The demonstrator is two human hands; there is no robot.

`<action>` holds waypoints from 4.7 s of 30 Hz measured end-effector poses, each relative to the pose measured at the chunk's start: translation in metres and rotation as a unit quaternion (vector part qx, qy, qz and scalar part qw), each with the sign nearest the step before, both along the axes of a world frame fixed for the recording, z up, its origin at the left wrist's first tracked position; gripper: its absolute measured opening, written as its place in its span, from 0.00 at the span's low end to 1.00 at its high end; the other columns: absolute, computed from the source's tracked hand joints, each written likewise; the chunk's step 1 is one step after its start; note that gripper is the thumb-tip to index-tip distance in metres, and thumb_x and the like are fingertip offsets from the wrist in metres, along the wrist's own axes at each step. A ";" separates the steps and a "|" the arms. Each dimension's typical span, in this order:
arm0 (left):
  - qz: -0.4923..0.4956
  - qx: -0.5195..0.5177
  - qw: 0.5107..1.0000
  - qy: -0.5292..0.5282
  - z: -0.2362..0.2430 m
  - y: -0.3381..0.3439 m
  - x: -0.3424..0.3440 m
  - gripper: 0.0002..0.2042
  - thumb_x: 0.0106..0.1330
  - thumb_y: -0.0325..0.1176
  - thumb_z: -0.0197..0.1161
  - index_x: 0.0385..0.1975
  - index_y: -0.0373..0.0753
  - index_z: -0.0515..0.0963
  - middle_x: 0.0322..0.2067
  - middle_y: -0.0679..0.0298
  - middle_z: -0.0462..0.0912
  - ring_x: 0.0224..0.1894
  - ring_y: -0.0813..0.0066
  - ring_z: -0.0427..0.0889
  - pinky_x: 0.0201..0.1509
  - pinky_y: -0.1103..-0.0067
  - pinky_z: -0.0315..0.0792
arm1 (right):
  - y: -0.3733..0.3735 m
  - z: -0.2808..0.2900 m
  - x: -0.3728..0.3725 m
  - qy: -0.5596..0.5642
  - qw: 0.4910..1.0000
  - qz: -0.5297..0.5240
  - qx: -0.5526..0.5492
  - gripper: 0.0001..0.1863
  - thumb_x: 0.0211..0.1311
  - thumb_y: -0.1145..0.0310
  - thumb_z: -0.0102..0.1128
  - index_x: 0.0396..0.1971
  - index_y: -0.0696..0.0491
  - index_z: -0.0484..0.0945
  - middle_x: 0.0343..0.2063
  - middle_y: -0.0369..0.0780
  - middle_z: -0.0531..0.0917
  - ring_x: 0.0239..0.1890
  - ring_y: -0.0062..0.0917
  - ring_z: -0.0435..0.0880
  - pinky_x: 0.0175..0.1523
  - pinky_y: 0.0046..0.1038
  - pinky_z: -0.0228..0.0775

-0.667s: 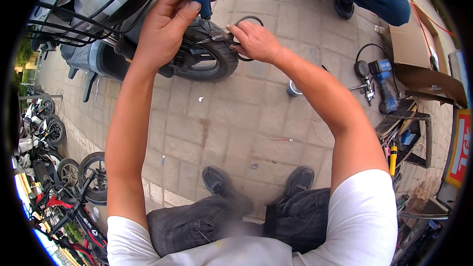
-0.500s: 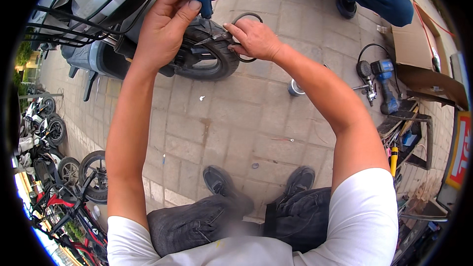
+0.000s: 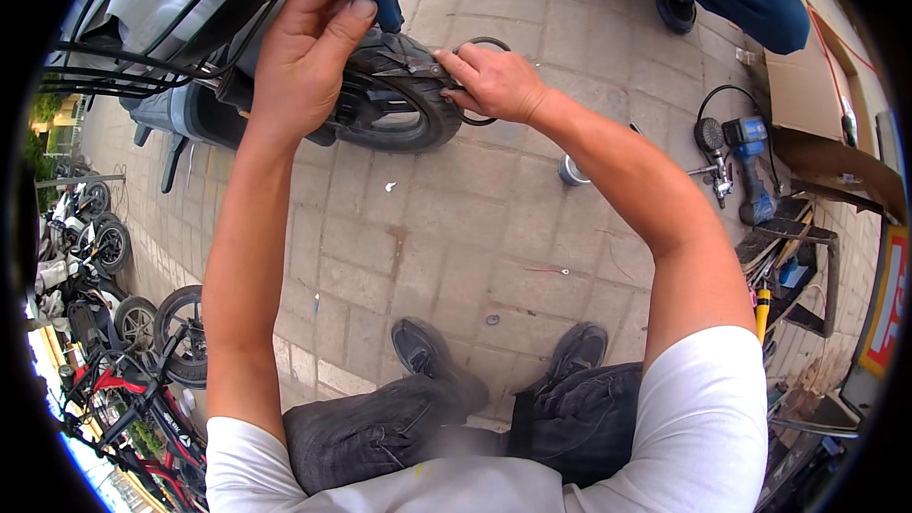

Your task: The person sits on the ground and uses a screwdriver to apply a substance from a small can to the scooter's front tire. They then use scissors to cut a small piece of the tire's rubber. Finally, they connect an air hose to the tire valve and inflate the tire using a pressure gauge.

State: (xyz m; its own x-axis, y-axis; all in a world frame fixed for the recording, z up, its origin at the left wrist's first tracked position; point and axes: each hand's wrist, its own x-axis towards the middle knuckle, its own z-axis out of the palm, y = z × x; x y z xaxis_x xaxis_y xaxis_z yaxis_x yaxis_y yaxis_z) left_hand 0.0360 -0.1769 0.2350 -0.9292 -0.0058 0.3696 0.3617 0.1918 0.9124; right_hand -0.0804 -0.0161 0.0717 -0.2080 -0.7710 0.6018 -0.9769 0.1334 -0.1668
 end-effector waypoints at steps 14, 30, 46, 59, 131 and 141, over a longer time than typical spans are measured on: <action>0.015 -0.078 0.995 0.065 0.007 0.004 -0.001 0.15 0.71 0.25 0.49 0.56 0.37 0.70 0.47 0.59 0.79 0.50 0.79 0.76 0.54 0.82 0.69 | 0.007 -0.004 0.000 0.020 1.000 -0.012 -0.012 0.27 0.57 0.59 0.61 0.56 0.51 0.69 0.29 0.38 0.72 0.25 0.31 0.77 0.24 0.31 0.71; 0.033 -0.055 0.996 0.059 0.009 0.009 0.007 0.16 0.70 0.24 0.51 0.56 0.37 0.68 0.48 0.57 0.78 0.53 0.74 0.76 0.56 0.79 0.69 | 0.016 -0.006 0.000 -0.031 0.998 -0.045 -0.007 0.27 0.57 0.62 0.61 0.57 0.50 0.68 0.33 0.38 0.74 0.30 0.33 0.78 0.27 0.33 0.72; 0.208 0.025 0.965 -0.160 -0.028 -0.008 0.136 0.15 0.61 0.24 0.62 0.44 0.32 0.65 0.39 0.63 0.73 0.37 0.80 0.73 0.41 0.83 0.70 | 0.020 0.025 0.042 -0.538 0.832 -0.135 0.029 0.26 0.62 0.54 0.57 0.50 0.60 0.68 0.30 0.50 0.81 0.33 0.37 0.79 0.39 0.34 0.71; 0.318 0.451 0.782 -0.291 -0.144 -0.008 0.208 0.07 0.64 0.26 0.56 0.39 0.35 0.68 0.35 0.57 0.76 0.36 0.68 0.79 0.45 0.73 0.77 | 0.047 0.032 0.126 -0.656 0.725 -0.207 0.028 0.18 0.65 0.58 0.57 0.41 0.57 0.66 0.22 0.39 0.75 0.21 0.21 0.72 0.25 0.26 0.64; 0.205 0.308 0.844 -0.389 -0.119 0.045 0.199 0.13 0.68 0.38 0.56 0.44 0.35 0.73 0.27 0.68 0.73 0.25 0.82 0.70 0.27 0.82 0.63 | 0.021 -0.017 0.184 -0.371 0.886 -0.237 -0.149 0.18 0.44 0.70 0.73 0.37 0.57 0.81 0.21 0.40 0.79 0.19 0.24 0.76 0.27 0.26 0.70; 0.268 0.142 0.840 -0.449 -0.179 0.015 0.218 0.14 0.68 0.42 0.55 0.37 0.35 0.76 0.15 0.73 0.65 0.12 0.88 0.55 0.15 0.86 0.48 | -0.010 0.024 0.212 -0.626 0.728 -0.146 -0.238 0.18 0.49 0.74 0.71 0.41 0.60 0.78 0.27 0.37 0.82 0.29 0.11 0.74 0.33 0.18 0.70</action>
